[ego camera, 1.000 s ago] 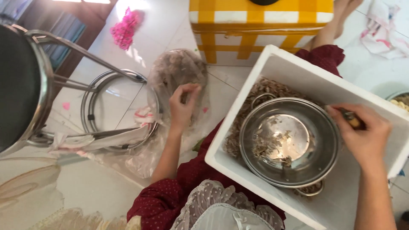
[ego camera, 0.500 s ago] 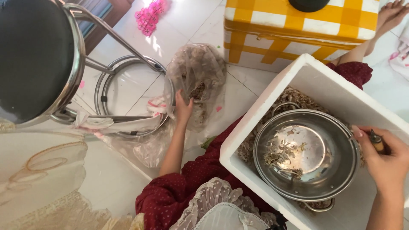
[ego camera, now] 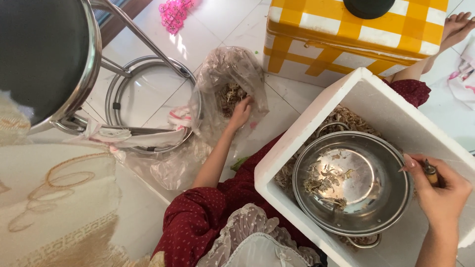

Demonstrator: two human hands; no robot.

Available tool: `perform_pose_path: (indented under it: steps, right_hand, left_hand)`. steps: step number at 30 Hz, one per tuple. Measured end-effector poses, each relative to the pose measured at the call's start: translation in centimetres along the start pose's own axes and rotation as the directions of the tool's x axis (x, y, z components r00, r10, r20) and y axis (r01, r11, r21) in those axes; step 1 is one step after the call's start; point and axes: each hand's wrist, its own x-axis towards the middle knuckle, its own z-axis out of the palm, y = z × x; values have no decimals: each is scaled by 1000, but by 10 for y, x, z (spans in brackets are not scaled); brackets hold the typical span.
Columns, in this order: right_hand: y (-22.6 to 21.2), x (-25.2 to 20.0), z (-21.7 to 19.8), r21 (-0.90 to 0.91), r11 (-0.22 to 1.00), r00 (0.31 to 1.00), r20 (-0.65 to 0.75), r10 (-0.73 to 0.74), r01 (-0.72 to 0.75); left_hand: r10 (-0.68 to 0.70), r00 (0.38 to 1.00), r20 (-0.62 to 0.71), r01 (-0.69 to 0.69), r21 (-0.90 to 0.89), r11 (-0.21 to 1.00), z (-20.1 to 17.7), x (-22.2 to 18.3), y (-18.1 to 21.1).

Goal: Peeling individual garlic cloves by hand using a small knife to trim the ends before removing the skin.

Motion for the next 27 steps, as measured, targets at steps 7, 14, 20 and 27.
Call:
perform_pose_path:
  steps: [7,14,20,27]
  right_hand:
    - [3,-5,0,47,999,1000,-16,18,-17]
    - [-4,-4,2,50,999,1000,0,2,-2]
    - [-1,-4,2,38,999,1000,0,20,-20]
    - [0,-5,1,31,999,1000,-1,10,-10]
  left_hand:
    - [-233,848,-476,313,94,945,-24,-20,-24]
    - [50,948,-314,79,385,920,-15,-29,-13]
    - [-107,954,-281,251,552,795,18,-27,-19]
    - [152,881,-448,-26,274,961,16,-44,-45]
